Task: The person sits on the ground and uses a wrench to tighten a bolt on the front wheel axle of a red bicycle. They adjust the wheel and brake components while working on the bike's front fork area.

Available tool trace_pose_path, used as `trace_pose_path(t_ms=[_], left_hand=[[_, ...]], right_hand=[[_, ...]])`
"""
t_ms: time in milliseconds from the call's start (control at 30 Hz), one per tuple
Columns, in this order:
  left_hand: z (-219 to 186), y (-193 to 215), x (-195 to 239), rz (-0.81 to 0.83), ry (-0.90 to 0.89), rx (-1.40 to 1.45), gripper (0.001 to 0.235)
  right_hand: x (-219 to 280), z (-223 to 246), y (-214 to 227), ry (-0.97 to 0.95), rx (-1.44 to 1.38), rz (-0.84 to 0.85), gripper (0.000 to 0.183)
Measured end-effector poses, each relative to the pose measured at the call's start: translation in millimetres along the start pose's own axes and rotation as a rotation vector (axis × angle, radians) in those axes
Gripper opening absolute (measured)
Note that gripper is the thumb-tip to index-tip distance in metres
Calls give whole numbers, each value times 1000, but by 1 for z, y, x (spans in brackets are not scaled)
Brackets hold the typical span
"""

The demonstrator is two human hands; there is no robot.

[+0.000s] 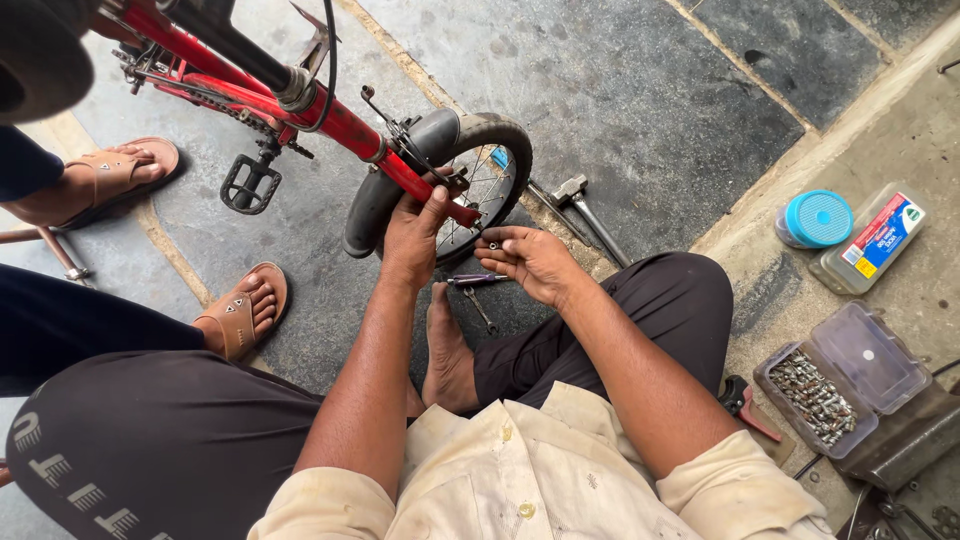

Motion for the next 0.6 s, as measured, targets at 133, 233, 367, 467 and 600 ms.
trace_pose_path(t_ms=[133, 233, 367, 467, 600], left_hand=[[-4, 1, -1, -11, 14, -13, 44], [-4, 2, -1, 8, 23, -3, 46], [-4, 5, -1, 14, 23, -7, 46], [-1, 3, -5, 7, 32, 15, 46], [3, 7, -2, 4, 61, 36, 46]], right_hand=[[8, 5, -10, 9, 17, -5, 29], [3, -2, -9, 39, 80, -43, 24], [-6, -7, -14, 32, 183, -165, 22], [-9, 5, -24, 91, 273, -214, 23], [-15, 31, -46, 258, 376, -263, 25]])
Point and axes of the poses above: each hand's wrist, its own x-axis away from the middle knuckle, its own y-axis out of the back of the hand, z = x × y, the point moved 1 cm from there along -x, towards the middle knuckle
